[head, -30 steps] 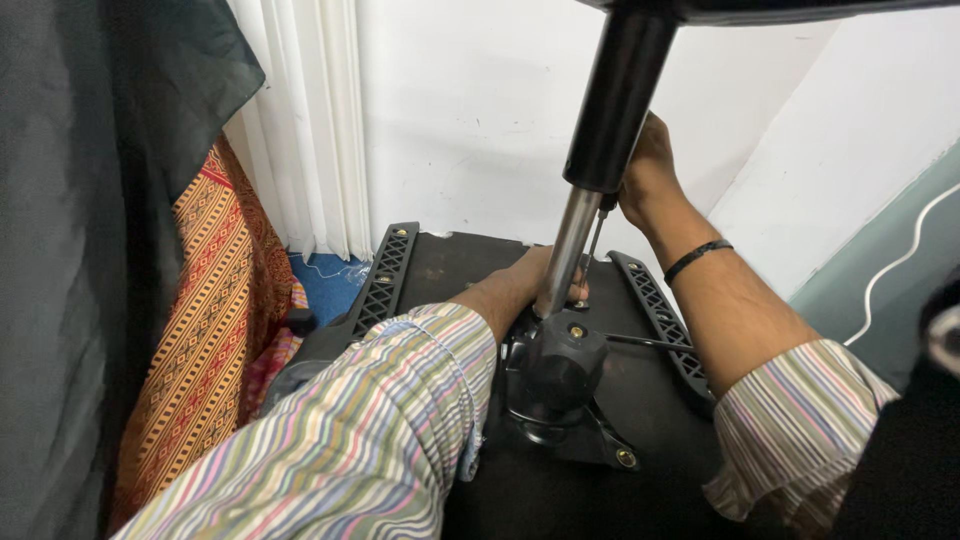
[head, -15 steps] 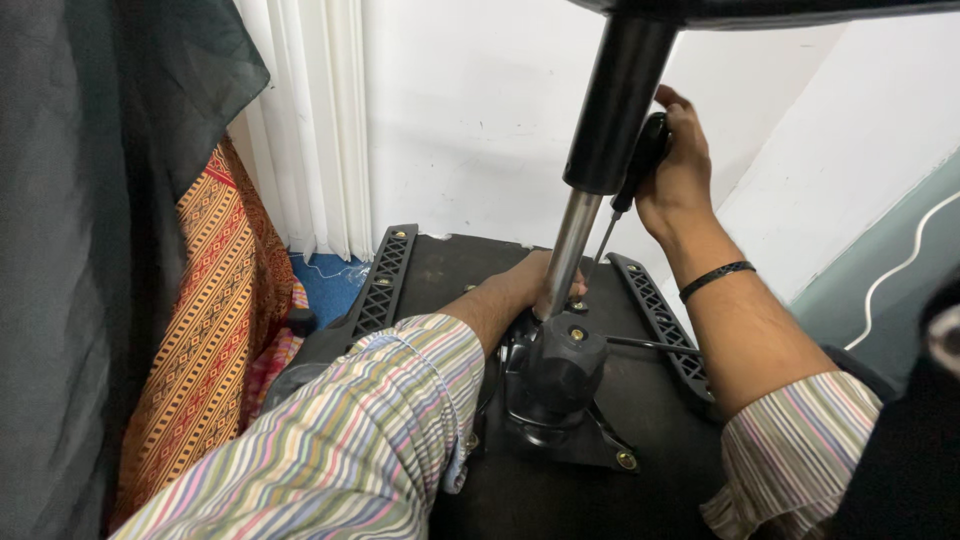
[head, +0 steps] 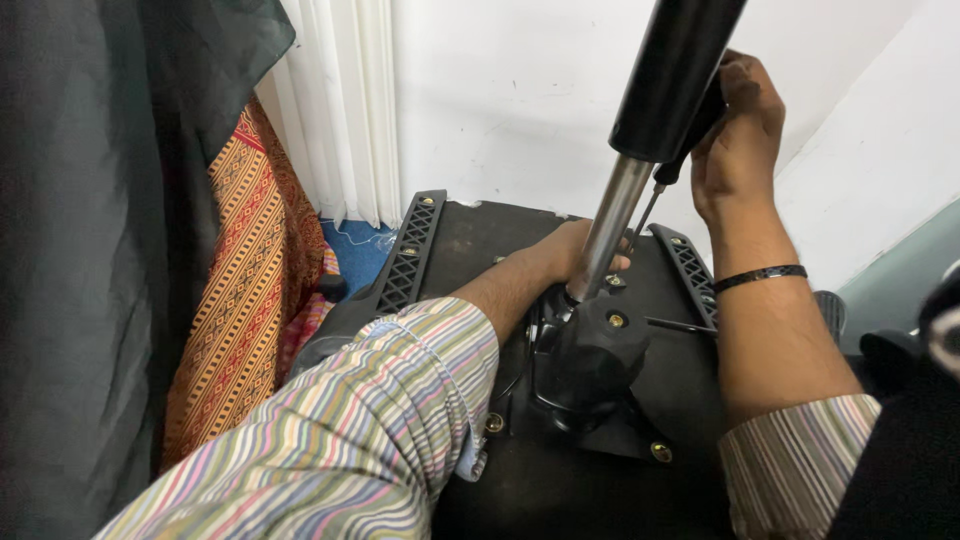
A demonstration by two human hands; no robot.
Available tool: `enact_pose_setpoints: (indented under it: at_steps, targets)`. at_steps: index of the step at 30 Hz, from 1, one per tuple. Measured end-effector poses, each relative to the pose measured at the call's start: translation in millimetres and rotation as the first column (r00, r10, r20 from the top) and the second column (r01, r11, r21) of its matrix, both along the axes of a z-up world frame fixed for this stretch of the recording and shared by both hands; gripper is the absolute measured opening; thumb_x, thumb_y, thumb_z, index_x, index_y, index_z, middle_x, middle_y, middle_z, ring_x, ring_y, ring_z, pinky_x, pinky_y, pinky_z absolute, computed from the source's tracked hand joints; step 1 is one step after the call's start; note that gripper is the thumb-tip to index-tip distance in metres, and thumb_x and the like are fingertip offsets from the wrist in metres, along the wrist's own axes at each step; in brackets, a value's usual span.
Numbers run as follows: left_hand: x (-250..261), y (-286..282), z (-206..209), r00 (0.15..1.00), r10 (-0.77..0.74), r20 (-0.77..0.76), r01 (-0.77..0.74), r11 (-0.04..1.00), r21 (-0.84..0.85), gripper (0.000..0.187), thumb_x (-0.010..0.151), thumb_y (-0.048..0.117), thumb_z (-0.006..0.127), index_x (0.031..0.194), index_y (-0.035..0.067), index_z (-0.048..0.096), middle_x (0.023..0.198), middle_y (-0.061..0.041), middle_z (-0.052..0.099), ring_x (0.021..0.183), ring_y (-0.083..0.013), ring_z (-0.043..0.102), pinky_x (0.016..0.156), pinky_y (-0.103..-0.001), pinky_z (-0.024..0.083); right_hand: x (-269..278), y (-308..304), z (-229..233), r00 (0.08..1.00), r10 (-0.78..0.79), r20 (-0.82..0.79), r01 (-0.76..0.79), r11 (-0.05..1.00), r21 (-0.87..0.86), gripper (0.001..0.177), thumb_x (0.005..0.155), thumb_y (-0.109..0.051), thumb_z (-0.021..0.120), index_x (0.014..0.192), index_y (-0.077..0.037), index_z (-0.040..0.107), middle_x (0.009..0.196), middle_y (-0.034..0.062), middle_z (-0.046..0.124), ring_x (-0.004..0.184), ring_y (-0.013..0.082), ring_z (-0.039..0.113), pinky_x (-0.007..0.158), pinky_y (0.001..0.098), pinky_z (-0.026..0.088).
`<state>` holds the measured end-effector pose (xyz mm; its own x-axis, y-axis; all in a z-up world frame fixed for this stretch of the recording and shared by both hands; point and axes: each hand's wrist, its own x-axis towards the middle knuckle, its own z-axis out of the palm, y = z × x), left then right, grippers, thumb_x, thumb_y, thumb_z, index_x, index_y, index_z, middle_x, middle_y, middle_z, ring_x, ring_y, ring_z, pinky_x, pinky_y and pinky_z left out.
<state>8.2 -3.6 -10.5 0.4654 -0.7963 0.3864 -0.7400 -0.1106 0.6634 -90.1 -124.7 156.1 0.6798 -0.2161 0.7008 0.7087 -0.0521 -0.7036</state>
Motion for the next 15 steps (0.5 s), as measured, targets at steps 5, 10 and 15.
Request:
enact_pose_setpoints:
  at_steps: [5, 10, 15]
  targets:
    - [-30.6, 11.6, 48.2, 0.992, 0.119, -0.046, -0.119, 0.993, -0.009, 0.053, 0.086, 0.046, 0.077, 0.121, 0.007, 0.071, 0.112, -0.015, 0.076, 0.110, -0.0263, 0.072, 0.097, -0.037, 0.056, 5.0, 2.9, 1.6, 0.936, -0.311, 0.163, 0.343, 0.906, -0.246, 0.022, 0.108, 0.004, 0.072, 0.108, -0.007, 0.053, 0.104, 0.0013, 0.059, 0.092, 0.0075, 0.057, 0.072, 0.0234, 0.055]
    - [-42.9, 2.5, 53.6, 0.969, 0.071, -0.237, -0.119, 0.974, -0.195, 0.040, 0.092, 0.037, 0.070, 0.115, 0.005, 0.072, 0.106, -0.016, 0.078, 0.102, -0.0244, 0.078, 0.091, -0.037, 0.062, 3.5, 6.1, 5.6, 0.925, -0.372, 0.080, 0.381, 0.904, -0.195, 0.015, 0.103, -0.005, 0.066, 0.098, -0.012, 0.053, 0.097, -0.0023, 0.060, 0.084, 0.0019, 0.058, 0.073, 0.0164, 0.057]
    - [-36.7, -2.5, 41.5, 0.995, 0.086, -0.049, -0.094, 0.972, -0.214, 0.035, 0.093, 0.032, 0.067, 0.119, 0.010, 0.072, 0.108, -0.010, 0.077, 0.099, -0.0204, 0.077, 0.089, -0.034, 0.060, -9.0, 0.0, 2.7, 0.995, 0.093, 0.037, -0.090, 0.993, -0.074, 0.018, 0.117, -0.024, 0.059, 0.113, -0.007, 0.064, 0.089, -0.0005, 0.060, 0.068, 0.0056, 0.056, 0.057, 0.0200, 0.052]
